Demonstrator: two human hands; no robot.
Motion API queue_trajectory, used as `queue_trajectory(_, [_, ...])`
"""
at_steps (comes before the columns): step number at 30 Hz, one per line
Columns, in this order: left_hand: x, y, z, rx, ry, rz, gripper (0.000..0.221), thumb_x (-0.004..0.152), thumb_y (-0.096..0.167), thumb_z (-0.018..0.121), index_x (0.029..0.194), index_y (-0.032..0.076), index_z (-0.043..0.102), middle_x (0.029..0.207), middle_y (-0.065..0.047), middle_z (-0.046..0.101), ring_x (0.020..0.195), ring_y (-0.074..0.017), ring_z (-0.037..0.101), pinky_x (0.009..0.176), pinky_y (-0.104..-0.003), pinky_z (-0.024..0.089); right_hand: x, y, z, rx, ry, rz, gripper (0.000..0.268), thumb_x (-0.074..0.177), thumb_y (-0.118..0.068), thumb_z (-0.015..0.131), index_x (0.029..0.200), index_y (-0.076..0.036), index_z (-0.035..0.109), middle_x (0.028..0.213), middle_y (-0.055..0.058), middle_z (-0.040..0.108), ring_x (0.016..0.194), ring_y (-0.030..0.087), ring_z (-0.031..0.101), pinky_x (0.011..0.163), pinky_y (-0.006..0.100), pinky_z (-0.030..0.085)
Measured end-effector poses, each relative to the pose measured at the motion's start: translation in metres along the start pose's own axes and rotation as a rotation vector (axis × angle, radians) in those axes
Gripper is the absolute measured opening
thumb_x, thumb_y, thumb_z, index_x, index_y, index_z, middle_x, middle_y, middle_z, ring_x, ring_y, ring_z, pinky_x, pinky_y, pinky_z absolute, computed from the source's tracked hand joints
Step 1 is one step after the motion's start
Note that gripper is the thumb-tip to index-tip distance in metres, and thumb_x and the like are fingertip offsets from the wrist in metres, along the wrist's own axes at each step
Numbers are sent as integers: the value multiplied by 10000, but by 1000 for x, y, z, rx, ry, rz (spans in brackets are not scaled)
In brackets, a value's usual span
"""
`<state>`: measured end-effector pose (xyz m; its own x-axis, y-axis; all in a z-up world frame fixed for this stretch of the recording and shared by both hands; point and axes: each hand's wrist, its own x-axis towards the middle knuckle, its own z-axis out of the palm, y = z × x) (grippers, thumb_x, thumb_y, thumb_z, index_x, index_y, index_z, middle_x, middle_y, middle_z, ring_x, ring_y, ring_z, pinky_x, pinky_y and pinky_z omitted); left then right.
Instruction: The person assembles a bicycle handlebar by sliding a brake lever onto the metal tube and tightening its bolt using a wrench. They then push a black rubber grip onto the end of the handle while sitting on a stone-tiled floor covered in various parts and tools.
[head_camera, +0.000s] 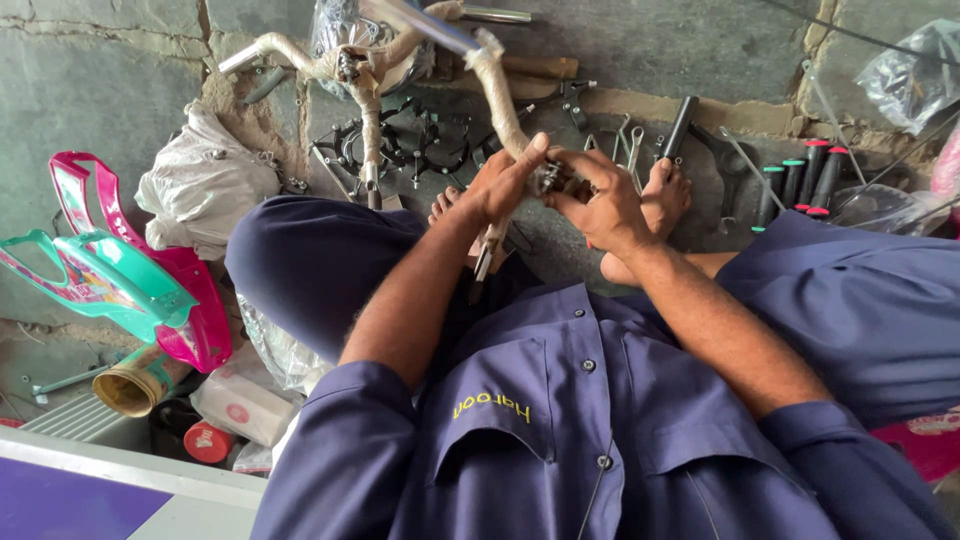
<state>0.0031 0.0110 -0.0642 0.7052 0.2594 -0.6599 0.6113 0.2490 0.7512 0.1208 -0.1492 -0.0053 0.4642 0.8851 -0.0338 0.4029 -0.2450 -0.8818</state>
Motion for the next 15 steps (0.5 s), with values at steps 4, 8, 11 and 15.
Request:
queue_trajectory(4, [2,4,1,-195,-42,21,837,892,733,495,1260,-1,656,1133,-140,727,1056,-225,703,912,-411,581,-2,-6,0,-55,41,-100,536,878,-180,835,1359,-85,618,1092,72,676,905,185,696,745,332,563])
queue_trajectory(8, [-10,24,-2,-359,40,168,652,924,629,611,1084,4,706,978,-95,730,878,-197,718,769,-369,613,-1,-2,-15,55,306,166,309,1062,-264,709,1308,-86,651,1073,39,723,850,103,713,831,280,500])
queue_trajectory(11, [-17,36,-14,-471,210,345,573,976,580,617,1081,25,713,976,-66,718,857,-165,687,764,-339,574,15,26,-52,703,604,322,260,1050,-354,634,1163,-120,642,945,22,686,622,42,513,527,198,397])
queue_trajectory(15, [-13,49,-40,-569,315,567,549,1021,584,527,1046,66,705,909,-39,673,771,-150,638,651,-322,510,15,90,-55,823,740,444,287,1056,-394,632,1082,-110,664,829,13,626,558,55,490,452,197,337])
